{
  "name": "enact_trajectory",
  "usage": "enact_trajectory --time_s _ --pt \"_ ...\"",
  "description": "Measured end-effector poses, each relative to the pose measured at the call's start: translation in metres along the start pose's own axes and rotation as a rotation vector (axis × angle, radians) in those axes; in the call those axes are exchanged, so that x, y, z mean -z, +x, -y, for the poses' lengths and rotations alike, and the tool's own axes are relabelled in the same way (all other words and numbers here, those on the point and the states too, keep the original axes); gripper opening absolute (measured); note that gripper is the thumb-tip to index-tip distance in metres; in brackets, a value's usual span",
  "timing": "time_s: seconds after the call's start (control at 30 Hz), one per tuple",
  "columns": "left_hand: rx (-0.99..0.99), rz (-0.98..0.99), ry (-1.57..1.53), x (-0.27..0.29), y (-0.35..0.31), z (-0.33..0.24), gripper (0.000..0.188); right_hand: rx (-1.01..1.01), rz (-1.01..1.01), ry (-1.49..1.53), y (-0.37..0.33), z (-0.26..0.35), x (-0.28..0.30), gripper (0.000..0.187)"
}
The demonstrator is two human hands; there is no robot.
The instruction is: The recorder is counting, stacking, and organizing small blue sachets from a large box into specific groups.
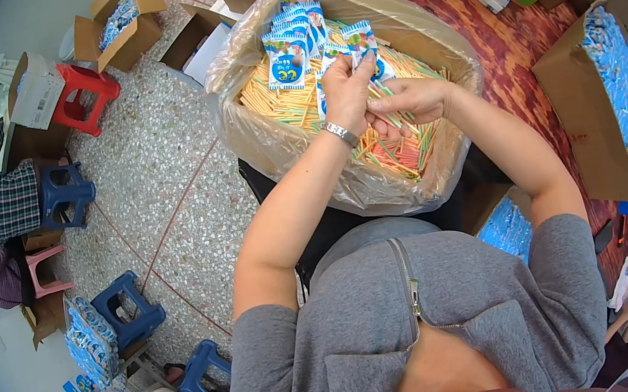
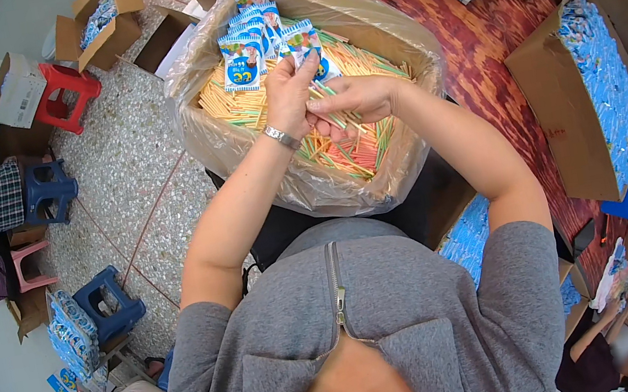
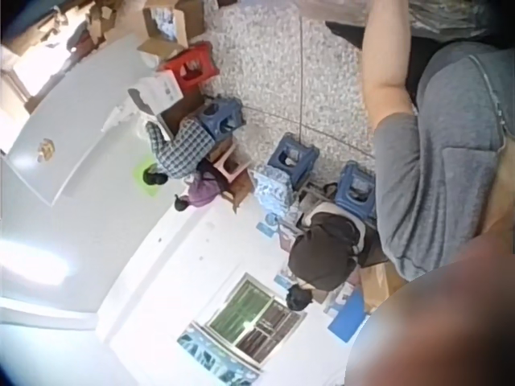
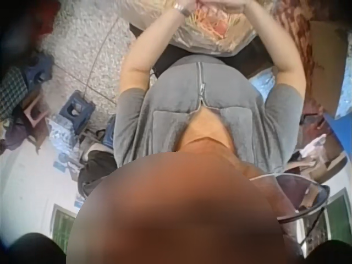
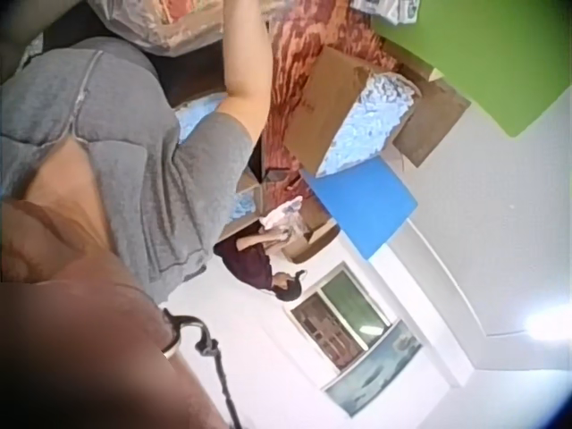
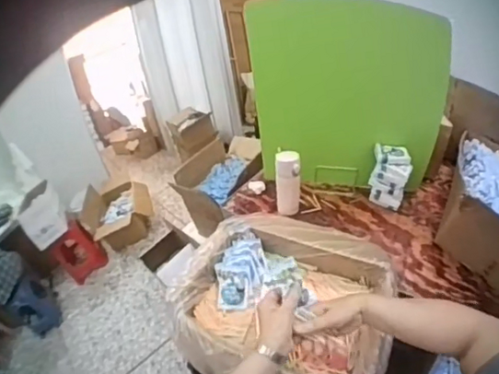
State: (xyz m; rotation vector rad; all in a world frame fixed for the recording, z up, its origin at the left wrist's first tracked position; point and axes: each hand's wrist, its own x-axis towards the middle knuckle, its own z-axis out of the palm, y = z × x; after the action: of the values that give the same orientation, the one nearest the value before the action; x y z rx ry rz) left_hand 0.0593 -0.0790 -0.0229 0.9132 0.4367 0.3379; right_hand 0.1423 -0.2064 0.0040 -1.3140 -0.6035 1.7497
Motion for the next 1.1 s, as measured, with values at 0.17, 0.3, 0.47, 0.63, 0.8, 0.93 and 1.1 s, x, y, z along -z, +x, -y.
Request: enact_trajectory --time_s 0.17,0.3,0.47,0.63,0.8,0.93,1.1 --pt "-0.236 -0.204 0.105 0.02 0.013 -0.002 0.018 0.154 -0.162 0.212 0.002 -0.001 -0.017 0.023" --pt "-0.1 -0.35 -0.305 0.003 -0.003 -0.01 0.016 0.623 -0.606 0.621 0.018 0.019 -0.036 0.021" --pt "-0.14 -0.436 -0.404 -0.011 0.004 -0.008 0.022 0.847 -0.783 0.545 0.062 -0.008 -0.072 0.016" --pt "-0.25 -0.212 -0.306 0.001 -0.007 -0.02 0.017 0.991 -0.662 0.57 0.058 0.001 -0.075 0.04" --pt "-0.445 -0.138 0.232 0.027 -0.018 -0.031 0.02 0.556 -0.552 -0.17 -0.036 0.051 -0.044 0.05" --pt "-0.661 -0.077 0.758 0.045 -0.022 -0.029 0.023 0.443 -0.519 -0.929 -0.063 0.111 -0.04 0.03" --pt "-0.753 -0.076 0.858 0.044 -0.027 -0.03 0.026 0.56 -0.384 -1.204 -0.061 0.13 -0.054 0.047"
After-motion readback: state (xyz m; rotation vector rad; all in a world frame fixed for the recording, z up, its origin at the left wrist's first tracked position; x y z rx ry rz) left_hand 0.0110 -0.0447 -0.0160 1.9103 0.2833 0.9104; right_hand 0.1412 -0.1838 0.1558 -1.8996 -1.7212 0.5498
